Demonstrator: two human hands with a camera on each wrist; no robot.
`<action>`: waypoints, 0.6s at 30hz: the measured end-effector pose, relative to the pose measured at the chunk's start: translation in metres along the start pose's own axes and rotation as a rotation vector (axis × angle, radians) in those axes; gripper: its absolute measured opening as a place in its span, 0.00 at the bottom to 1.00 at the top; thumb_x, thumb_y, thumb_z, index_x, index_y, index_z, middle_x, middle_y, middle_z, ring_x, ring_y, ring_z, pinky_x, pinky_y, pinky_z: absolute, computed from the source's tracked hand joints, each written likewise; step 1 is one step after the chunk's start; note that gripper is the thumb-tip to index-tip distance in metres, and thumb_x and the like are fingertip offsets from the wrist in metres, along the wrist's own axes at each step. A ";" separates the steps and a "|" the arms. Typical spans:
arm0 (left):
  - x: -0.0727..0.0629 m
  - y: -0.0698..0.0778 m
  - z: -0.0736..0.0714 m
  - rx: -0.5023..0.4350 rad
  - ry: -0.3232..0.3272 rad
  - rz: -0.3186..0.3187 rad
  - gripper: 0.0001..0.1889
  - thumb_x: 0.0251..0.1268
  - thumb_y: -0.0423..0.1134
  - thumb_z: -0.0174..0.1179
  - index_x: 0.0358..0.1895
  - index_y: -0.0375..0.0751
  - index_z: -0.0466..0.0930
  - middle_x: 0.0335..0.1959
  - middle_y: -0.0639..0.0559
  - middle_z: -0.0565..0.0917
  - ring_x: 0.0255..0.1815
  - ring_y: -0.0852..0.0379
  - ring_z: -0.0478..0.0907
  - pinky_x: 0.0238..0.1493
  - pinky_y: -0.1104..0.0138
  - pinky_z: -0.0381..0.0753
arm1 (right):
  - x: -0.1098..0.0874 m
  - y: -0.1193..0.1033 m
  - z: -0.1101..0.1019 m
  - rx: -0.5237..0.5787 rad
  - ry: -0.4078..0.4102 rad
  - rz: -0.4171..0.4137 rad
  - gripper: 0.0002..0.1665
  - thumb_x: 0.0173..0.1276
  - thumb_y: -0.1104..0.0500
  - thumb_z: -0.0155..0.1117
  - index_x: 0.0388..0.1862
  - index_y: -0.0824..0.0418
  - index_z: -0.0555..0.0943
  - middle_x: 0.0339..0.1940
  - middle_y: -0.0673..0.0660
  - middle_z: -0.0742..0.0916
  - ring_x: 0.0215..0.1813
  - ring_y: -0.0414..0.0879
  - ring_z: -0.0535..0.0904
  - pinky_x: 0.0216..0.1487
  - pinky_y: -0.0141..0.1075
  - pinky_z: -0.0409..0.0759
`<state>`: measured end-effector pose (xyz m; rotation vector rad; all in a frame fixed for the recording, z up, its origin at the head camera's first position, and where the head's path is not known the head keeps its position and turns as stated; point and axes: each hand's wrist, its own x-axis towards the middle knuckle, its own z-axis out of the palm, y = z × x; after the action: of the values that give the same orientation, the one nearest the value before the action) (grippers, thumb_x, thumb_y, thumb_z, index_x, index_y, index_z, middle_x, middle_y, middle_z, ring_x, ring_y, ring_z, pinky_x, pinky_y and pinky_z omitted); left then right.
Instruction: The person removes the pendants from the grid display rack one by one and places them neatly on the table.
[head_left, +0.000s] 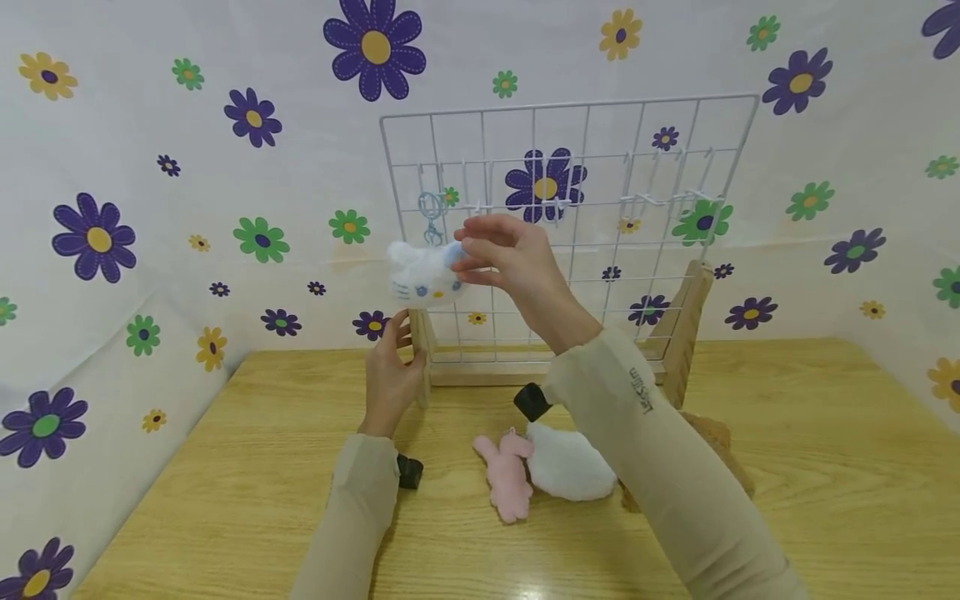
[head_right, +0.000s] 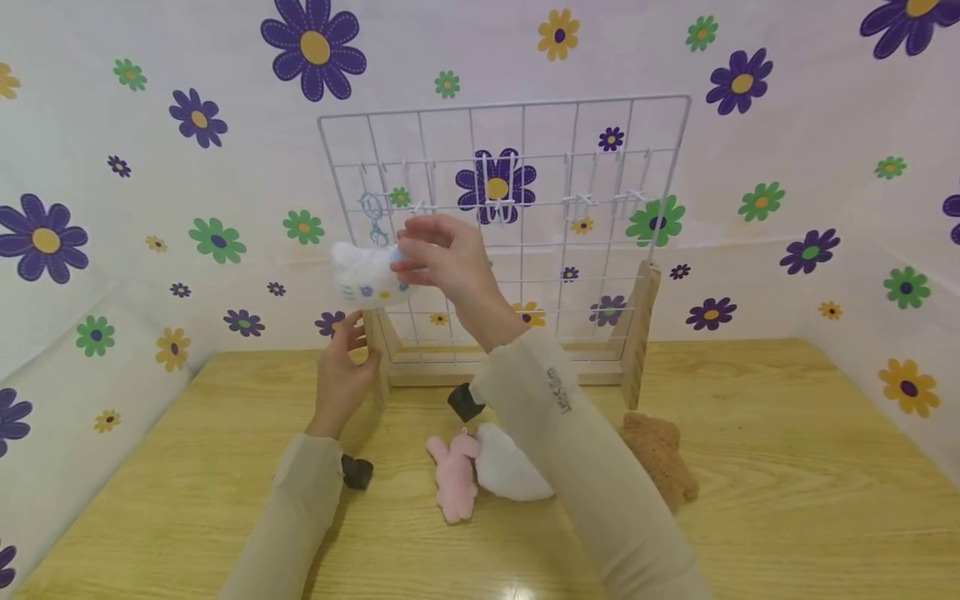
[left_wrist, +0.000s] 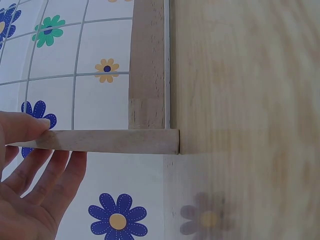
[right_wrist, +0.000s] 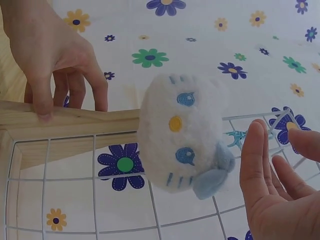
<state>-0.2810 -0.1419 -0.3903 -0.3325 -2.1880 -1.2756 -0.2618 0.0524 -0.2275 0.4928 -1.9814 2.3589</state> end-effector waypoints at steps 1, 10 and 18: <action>0.000 0.000 0.000 -0.001 -0.002 -0.004 0.30 0.60 0.18 0.62 0.68 0.31 0.70 0.54 0.30 0.83 0.50 0.36 0.83 0.49 0.47 0.85 | 0.000 0.000 0.001 0.003 0.002 -0.002 0.22 0.76 0.67 0.59 0.66 0.70 0.74 0.60 0.66 0.83 0.41 0.50 0.86 0.51 0.40 0.86; 0.001 0.003 0.000 0.004 -0.010 -0.032 0.30 0.61 0.18 0.61 0.69 0.31 0.70 0.56 0.30 0.82 0.51 0.36 0.82 0.51 0.46 0.84 | 0.007 0.002 0.008 0.028 -0.004 -0.001 0.24 0.77 0.68 0.58 0.69 0.68 0.73 0.64 0.63 0.82 0.44 0.52 0.87 0.51 0.40 0.86; 0.001 0.003 0.000 -0.007 -0.016 -0.044 0.31 0.61 0.18 0.62 0.69 0.32 0.70 0.57 0.31 0.82 0.52 0.37 0.82 0.52 0.47 0.84 | 0.011 0.003 0.014 0.041 -0.009 0.010 0.22 0.77 0.67 0.57 0.68 0.64 0.76 0.64 0.60 0.83 0.43 0.50 0.87 0.51 0.40 0.86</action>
<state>-0.2799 -0.1402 -0.3878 -0.2994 -2.2155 -1.3093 -0.2699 0.0366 -0.2258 0.4979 -1.9474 2.4116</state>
